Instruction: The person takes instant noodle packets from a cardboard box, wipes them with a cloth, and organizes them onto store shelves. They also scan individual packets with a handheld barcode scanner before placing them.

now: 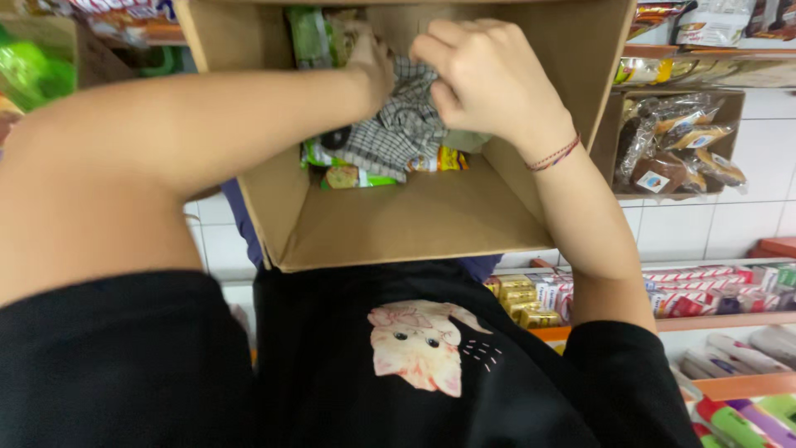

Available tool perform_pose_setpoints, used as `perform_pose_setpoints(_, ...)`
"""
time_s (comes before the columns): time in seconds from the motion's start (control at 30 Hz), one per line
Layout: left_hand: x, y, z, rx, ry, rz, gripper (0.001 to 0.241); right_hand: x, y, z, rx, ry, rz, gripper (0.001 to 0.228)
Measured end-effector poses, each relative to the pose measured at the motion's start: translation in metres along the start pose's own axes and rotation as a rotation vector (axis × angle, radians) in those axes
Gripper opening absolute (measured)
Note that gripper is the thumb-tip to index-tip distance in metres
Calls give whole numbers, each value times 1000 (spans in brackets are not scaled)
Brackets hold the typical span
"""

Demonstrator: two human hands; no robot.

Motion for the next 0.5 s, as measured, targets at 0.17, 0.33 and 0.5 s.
perform_pose_setpoints(0.17,-20,-7,-3,-167,-33,27,63,1,6,-4,-41,10,18,26)
perform_pose_setpoints(0.33,-26,-7,-8,-219,-39,23,53,-1,3,-5,8,-10,5,29)
perform_pose_setpoints(0.5,-21,-14,-9,-213,-33,51,44,1,8,-7,-11,21,55,29)
Point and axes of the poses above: each hand's wrist, its own z-axis towards the middle knuckle, its own y-axis out of the palm, x = y × z, the point moved 8 cm from there along z, towards the middle knuckle, and after that the axes turned 15 degrees about -z, right-handed, at the moved point
